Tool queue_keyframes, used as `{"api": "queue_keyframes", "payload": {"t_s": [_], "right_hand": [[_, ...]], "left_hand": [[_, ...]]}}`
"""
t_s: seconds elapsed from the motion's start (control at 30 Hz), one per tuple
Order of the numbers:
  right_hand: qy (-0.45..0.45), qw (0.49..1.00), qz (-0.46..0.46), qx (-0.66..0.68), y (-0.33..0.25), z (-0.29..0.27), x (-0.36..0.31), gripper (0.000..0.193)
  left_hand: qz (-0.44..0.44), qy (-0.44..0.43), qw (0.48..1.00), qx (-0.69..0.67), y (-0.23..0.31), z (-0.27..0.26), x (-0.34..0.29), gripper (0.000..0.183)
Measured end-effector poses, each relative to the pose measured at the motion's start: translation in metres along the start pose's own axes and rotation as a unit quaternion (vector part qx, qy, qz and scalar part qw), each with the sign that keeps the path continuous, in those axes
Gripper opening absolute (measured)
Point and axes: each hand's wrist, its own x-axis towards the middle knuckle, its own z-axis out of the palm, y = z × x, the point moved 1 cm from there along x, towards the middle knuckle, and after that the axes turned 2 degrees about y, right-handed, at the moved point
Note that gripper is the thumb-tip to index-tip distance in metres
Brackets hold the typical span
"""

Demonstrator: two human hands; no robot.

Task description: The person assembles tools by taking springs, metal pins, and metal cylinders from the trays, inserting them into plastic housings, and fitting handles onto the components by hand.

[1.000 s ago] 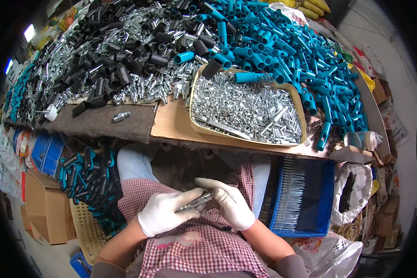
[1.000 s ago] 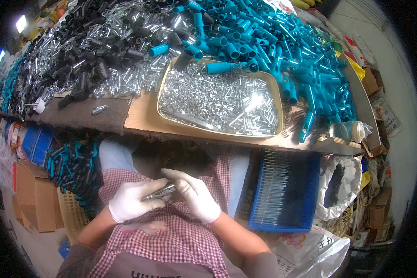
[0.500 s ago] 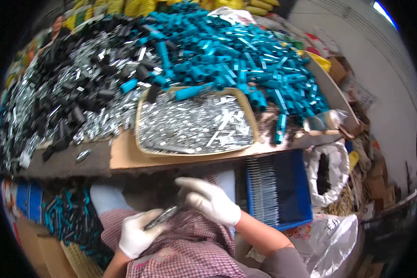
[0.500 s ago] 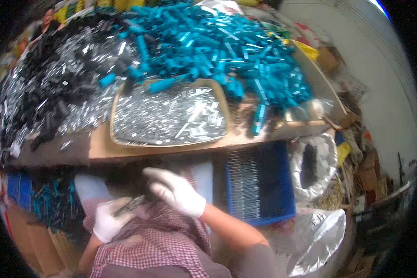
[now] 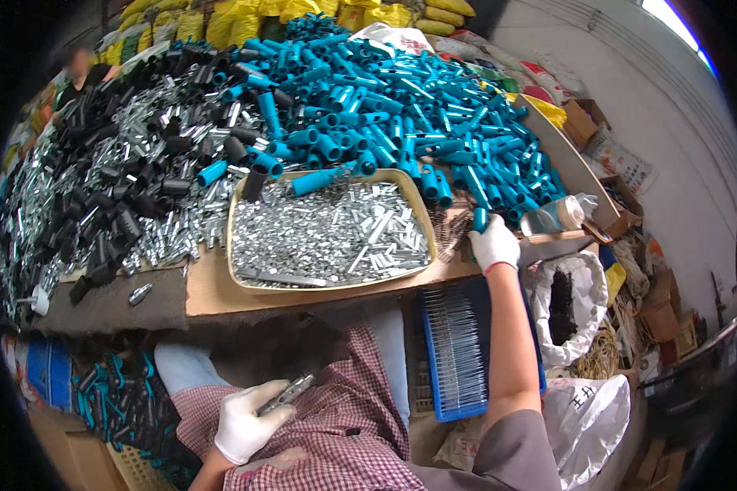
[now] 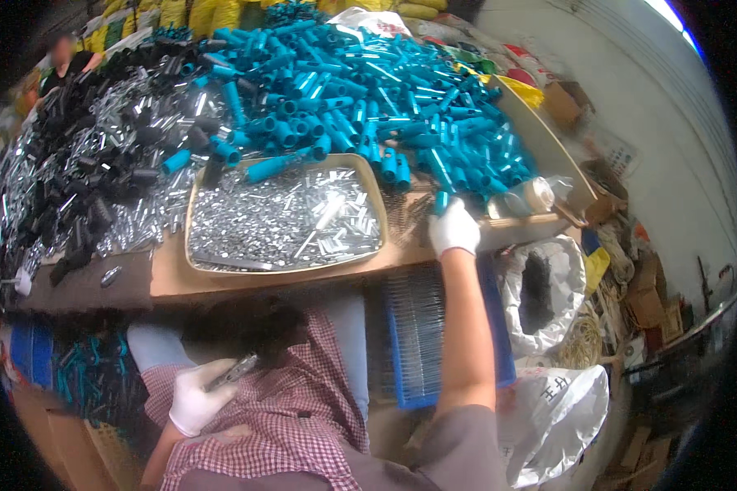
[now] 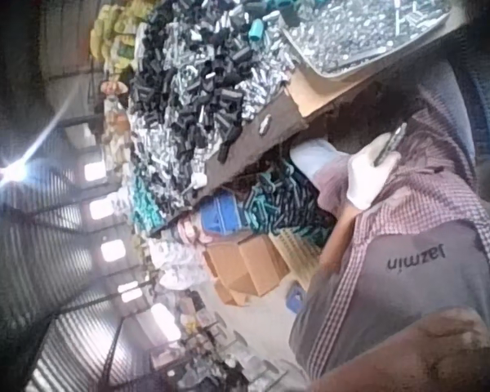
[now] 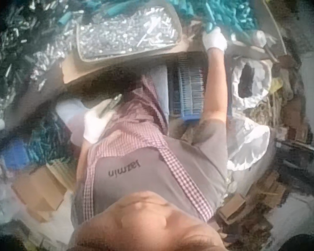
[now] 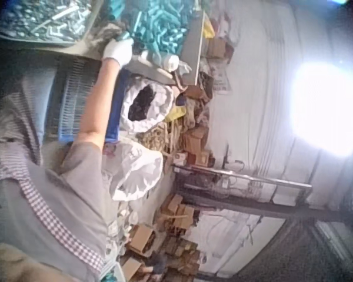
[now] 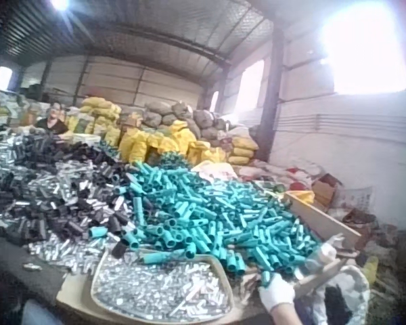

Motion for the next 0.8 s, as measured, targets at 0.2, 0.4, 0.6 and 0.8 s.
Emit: {"api": "queue_keyframes", "payload": {"t_s": [0.2, 0.4, 0.6, 0.8], "right_hand": [[0.039, 0.999, -0.023, -0.018, 0.019, 0.022, 0.014, 0.039], [-0.027, 0.848, -0.087, 0.523, -0.033, -0.035, -0.070, 0.047], [-0.497, 0.726, -0.325, 0.347, -0.089, -0.042, -0.184, 0.041], [-0.541, 0.638, -0.397, 0.378, -0.105, -0.024, -0.185, 0.040]], "left_hand": [[-0.031, 0.001, 0.999, -0.023, 0.007, -0.009, 0.002, 0.039], [-0.036, 0.018, 0.999, -0.013, 0.006, -0.024, -0.001, 0.039], [0.041, 0.015, 0.998, 0.047, 0.009, -0.036, 0.003, 0.036], [0.081, -0.076, 0.987, 0.114, 0.008, -0.043, -0.002, 0.038]]}}
